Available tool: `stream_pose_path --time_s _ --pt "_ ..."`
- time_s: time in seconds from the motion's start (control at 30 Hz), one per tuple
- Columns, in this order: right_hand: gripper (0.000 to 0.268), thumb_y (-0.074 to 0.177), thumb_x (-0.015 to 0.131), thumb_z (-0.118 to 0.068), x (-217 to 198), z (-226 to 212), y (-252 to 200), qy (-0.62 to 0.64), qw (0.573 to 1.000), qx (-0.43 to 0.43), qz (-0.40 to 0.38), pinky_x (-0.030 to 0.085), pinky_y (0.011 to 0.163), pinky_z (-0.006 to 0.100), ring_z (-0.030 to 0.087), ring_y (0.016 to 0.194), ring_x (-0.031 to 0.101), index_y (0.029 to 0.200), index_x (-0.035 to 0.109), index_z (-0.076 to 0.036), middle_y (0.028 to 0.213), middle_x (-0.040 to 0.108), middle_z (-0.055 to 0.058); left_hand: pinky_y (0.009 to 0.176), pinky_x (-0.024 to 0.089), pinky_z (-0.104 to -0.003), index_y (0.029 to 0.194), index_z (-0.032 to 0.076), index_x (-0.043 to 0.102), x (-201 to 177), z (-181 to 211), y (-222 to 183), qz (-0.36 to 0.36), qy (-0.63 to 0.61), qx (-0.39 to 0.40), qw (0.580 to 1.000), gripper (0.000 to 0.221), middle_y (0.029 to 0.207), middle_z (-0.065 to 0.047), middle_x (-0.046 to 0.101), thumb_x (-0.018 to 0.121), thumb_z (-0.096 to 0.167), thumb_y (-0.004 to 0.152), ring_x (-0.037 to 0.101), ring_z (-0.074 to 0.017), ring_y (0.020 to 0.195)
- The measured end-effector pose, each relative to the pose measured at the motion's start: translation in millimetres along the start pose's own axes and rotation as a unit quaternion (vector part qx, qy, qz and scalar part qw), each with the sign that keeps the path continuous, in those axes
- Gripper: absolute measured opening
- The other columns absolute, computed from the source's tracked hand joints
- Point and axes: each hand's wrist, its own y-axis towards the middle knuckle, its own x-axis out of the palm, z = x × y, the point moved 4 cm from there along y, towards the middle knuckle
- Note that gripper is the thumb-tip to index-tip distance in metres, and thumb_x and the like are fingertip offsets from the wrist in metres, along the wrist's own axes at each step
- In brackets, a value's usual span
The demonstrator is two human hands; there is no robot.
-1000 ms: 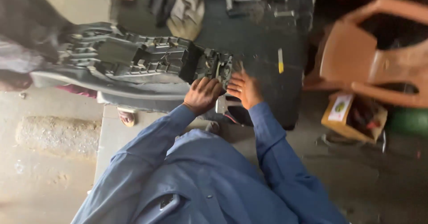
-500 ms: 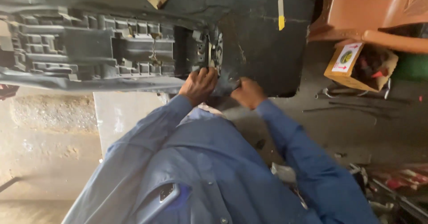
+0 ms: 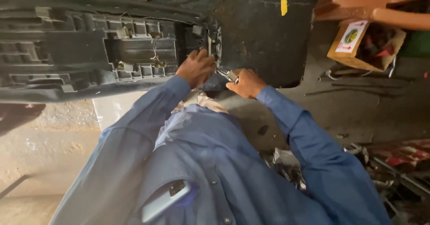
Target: The recorder is replacing the cover on a motorcycle seat using a staple gun and hand tools.
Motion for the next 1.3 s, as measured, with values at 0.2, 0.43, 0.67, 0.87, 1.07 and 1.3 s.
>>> stream_pose_path --time_s 0.2,0.43,0.67,0.87,1.07,1.3 --pt "0.049 0.081 0.075 -0.051 12 -3 24 -0.121 0.991 0.027 0.038 0.053 0.085 0.053 0.046 0.096 0.067 0.106 0.074 -0.01 0.1 0.071 0.024 0.086 0.047 -0.041 0.089 0.014 0.073 19 -6 7 -0.009 -0.033 -0.013 0.999 0.015 0.103 -0.002 0.061 0.069 0.027 0.083 0.054 -0.0274 0.112" --pt "0.039 0.081 0.076 -0.04 13 29 7 0.018 0.999 0.025 -0.032 0.056 0.078 0.048 0.037 0.084 0.071 0.103 0.072 -0.008 0.088 0.074 0.016 0.084 0.046 -0.045 0.085 0.016 0.074 15 -14 16 -0.029 -0.101 -0.05 0.993 0.011 0.103 0.0 0.065 0.069 0.022 0.077 0.056 -0.0245 0.108" --pt "0.039 0.083 0.076 -0.041 9 -6 9 0.047 0.998 0.043 -0.002 0.054 0.076 0.047 0.04 0.083 0.071 0.102 0.072 -0.007 0.086 0.074 0.02 0.08 0.048 -0.044 0.085 0.016 0.074 15 -11 18 -0.049 -0.068 -0.05 0.995 0.012 0.096 -0.003 0.065 0.068 0.024 0.08 0.058 -0.025 0.103" --pt "0.034 0.084 0.075 -0.042 22 -3 14 -0.02 0.991 0.097 0.085 0.052 0.082 0.051 0.045 0.093 0.069 0.098 0.078 -0.011 0.094 0.075 0.022 0.078 0.048 -0.043 0.123 0.016 0.072 9 -7 14 0.009 -0.059 -0.048 0.997 0.036 0.095 -0.001 0.064 0.065 0.02 0.088 0.058 -0.0236 0.096" --pt "0.038 0.075 0.077 -0.037 -12 14 -4 0.113 0.991 0.056 -0.034 0.055 0.071 0.045 0.033 0.077 0.071 0.097 0.071 -0.007 0.081 0.075 0.016 0.082 0.049 -0.044 0.103 0.018 0.071 -6 -14 18 -0.022 -0.109 -0.055 0.992 0.023 0.1 0.0 0.065 0.069 0.021 0.08 0.06 -0.0242 0.102" --pt "0.038 0.079 0.073 -0.037 -31 2 34 0.022 1.0 -0.012 -0.015 0.054 0.076 0.048 0.039 0.083 0.07 0.096 0.07 -0.003 0.085 0.073 0.022 0.082 0.049 -0.044 0.101 0.015 0.073 -4 -17 21 -0.055 -0.089 -0.046 0.993 0.027 0.098 0.0 0.065 0.071 0.021 0.074 0.059 -0.0251 0.103"
